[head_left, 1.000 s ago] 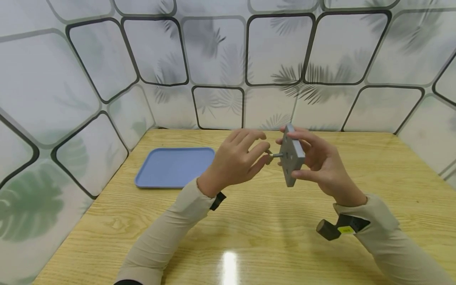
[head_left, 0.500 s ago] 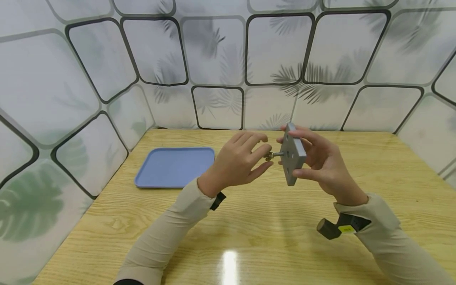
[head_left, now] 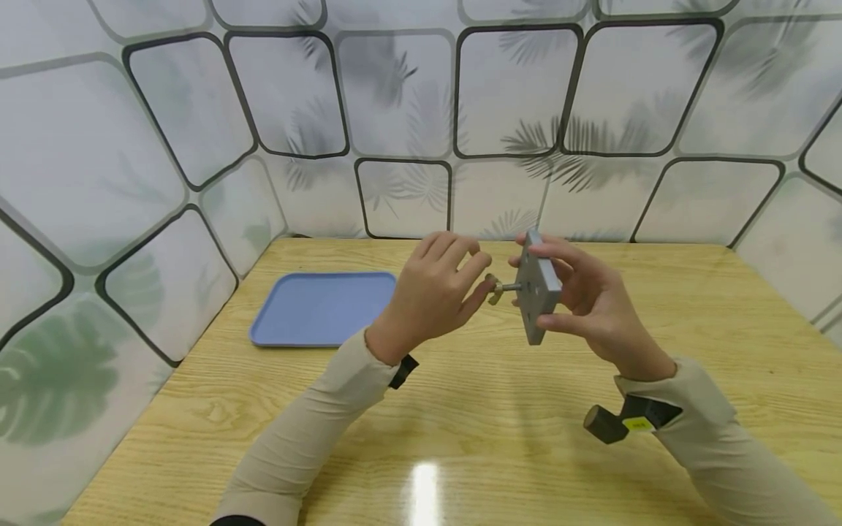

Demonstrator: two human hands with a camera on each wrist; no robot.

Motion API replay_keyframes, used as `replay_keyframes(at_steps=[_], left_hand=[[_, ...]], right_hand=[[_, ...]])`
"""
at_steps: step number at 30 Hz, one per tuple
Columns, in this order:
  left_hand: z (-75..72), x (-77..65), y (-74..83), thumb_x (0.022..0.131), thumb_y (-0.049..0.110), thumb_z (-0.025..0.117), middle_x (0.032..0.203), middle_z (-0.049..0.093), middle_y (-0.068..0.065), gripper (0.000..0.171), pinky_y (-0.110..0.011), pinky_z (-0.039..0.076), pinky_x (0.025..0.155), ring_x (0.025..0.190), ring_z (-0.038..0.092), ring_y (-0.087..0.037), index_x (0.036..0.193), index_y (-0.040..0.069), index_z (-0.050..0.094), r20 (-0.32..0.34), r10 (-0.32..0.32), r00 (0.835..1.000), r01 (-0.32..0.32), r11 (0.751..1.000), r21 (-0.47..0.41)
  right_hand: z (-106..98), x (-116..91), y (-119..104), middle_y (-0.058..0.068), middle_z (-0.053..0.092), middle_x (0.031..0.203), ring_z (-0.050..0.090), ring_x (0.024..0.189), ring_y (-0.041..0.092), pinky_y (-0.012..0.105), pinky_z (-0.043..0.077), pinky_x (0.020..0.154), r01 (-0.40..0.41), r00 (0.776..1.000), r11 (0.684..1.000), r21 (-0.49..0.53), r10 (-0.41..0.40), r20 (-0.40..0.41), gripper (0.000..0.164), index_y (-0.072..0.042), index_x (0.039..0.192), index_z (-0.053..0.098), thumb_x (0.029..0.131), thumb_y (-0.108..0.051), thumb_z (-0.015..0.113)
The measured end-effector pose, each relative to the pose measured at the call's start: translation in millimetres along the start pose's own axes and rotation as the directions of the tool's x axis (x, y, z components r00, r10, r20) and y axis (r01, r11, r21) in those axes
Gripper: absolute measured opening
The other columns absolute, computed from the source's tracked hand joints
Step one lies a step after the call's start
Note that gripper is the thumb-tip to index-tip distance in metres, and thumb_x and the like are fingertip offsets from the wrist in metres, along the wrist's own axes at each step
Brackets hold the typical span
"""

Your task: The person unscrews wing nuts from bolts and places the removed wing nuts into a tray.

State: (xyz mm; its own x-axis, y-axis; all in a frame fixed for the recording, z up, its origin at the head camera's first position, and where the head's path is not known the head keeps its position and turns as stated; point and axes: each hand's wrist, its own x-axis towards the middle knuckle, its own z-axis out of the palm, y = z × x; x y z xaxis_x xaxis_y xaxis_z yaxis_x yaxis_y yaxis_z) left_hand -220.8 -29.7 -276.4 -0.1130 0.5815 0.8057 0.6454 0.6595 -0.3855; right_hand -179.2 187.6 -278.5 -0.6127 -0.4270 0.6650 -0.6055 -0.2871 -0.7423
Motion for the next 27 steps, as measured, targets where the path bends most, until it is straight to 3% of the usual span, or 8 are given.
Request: replay_keyframes(at_steps=[6, 11, 21, 27], left_hand=[[-0.8, 0.2, 0.9, 0.086, 0.030, 0.061, 0.097, 0.063, -0.006, 0.019, -0.038, 0.043, 0.094, 0.092, 0.057, -0.023, 0.091, 0.012, 0.066, -0.036, -0.026, 0.999, 0.028, 0.999, 0.037], [-2.2, 0.4, 2.8, 0.084, 0.036, 0.063, 0.102, 0.062, -0.008, 0.026, -0.039, 0.042, 0.097, 0.096, 0.056, -0.024, 0.093, 0.011, 0.065, -0.059, 0.012, 0.998, -0.012, 1.000, -0.007], [-1.5, 0.6, 3.1, 0.083, 0.046, 0.061, 0.102, 0.060, -0.005, 0.034, -0.039, 0.042, 0.095, 0.095, 0.054, -0.022, 0.093, 0.013, 0.063, 0.071, 0.023, 0.997, -0.020, 0.999, -0.043], [-0.2, -0.1, 1.8, 0.086, 0.043, 0.061, 0.093, 0.061, -0.003, 0.030, -0.037, 0.044, 0.090, 0.089, 0.057, -0.020, 0.091, 0.014, 0.064, 0.097, 0.011, 0.995, -0.007, 0.999, -0.041]], right_hand=[[-1.3, 0.2, -1.9, 0.011, 0.041, 0.146, 0.049, 0.126, 0.025, 0.032, 0.051, 0.090, 0.015, 1.000, 1.000, 0.009, -0.015, -0.008, 0.063, -0.006, 0.137, 0.046, 0.079, 0.004, 0.068], [-1.9, 1.0, -1.6, 0.011, 0.043, 0.145, 0.050, 0.126, 0.025, 0.033, 0.053, 0.090, 0.033, 0.999, 0.998, 0.045, -0.032, -0.021, 0.063, -0.007, 0.137, 0.047, 0.079, 0.006, 0.068], [-0.9, 1.1, -0.5, 0.014, 0.041, 0.145, 0.049, 0.125, 0.027, 0.034, 0.052, 0.091, 0.041, 0.999, 0.998, 0.047, -0.040, -0.021, 0.063, -0.005, 0.136, 0.047, 0.079, 0.005, 0.069], [0.6, 1.3, -1.0, 0.011, 0.041, 0.146, 0.049, 0.126, 0.026, 0.033, 0.051, 0.092, 0.027, 0.999, 0.999, 0.037, -0.026, -0.018, 0.063, -0.007, 0.137, 0.047, 0.078, 0.006, 0.069]])
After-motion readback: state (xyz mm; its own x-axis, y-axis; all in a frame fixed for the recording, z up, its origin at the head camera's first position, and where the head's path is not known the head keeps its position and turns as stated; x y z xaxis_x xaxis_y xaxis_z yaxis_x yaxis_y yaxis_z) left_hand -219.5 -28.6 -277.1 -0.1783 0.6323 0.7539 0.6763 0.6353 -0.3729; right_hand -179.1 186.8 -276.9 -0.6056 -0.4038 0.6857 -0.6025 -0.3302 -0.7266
